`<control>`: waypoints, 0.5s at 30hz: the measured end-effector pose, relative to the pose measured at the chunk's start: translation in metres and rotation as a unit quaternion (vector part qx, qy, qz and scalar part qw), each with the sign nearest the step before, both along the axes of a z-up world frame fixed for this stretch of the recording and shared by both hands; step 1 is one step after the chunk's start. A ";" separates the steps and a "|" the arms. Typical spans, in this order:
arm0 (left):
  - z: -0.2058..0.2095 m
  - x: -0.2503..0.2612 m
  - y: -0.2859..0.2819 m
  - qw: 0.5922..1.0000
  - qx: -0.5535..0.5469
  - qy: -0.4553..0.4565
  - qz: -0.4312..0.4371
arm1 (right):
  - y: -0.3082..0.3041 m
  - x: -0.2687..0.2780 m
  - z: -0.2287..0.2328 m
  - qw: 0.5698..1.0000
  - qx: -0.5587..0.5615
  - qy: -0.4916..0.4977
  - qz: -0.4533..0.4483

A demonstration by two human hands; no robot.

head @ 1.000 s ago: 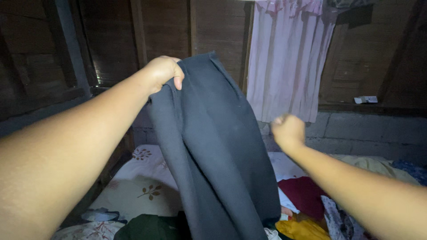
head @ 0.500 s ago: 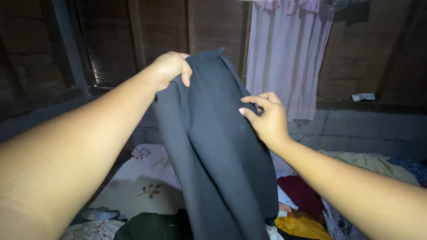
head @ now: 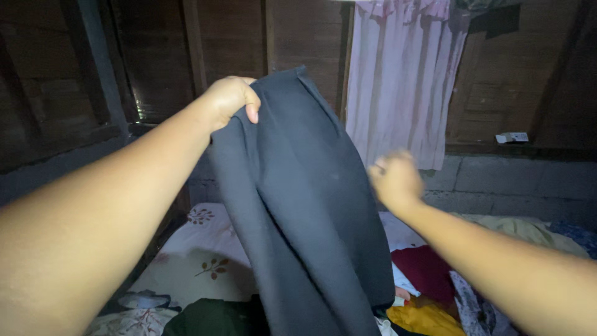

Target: The person picks up clothing items from a bed, folds them by hand, and places the folded items into a wooden wardrobe.

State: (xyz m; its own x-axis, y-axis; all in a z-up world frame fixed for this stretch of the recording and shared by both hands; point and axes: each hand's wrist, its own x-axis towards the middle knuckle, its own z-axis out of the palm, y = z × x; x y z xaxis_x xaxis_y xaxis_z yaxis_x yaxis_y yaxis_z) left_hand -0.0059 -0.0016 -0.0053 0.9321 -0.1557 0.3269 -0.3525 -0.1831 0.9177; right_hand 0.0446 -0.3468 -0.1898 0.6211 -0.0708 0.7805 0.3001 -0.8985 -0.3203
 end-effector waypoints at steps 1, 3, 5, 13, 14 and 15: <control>0.000 0.001 0.004 1.000 -0.001 0.001 0.001 | -0.022 0.016 -0.018 0.997 -0.009 0.054 -0.056; -0.002 0.006 0.013 1.000 -0.002 -0.008 0.016 | -0.061 0.045 -0.053 0.963 -0.006 0.232 -0.135; -0.004 0.014 0.019 0.999 0.019 -0.019 0.031 | -0.085 0.057 -0.086 0.936 -0.037 0.309 -0.165; -0.030 0.026 -0.007 0.995 0.042 0.032 0.087 | -0.006 -0.041 -0.055 0.742 0.037 0.637 0.207; -0.034 0.024 -0.014 0.994 0.073 0.011 0.080 | 0.007 -0.060 -0.043 0.701 -0.008 0.665 0.256; -0.038 0.021 -0.021 0.992 0.104 -0.009 0.073 | 0.020 -0.079 -0.034 0.653 -0.008 0.692 0.308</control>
State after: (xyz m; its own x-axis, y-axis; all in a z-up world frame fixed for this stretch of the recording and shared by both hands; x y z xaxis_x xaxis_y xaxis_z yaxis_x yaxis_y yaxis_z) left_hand 0.0149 -0.0222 -0.0434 0.9440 -0.0853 0.3189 -0.3244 -0.4178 0.8487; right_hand -0.0342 -0.3269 -0.2239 0.6389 0.5266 -0.5608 0.0399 -0.7507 -0.6595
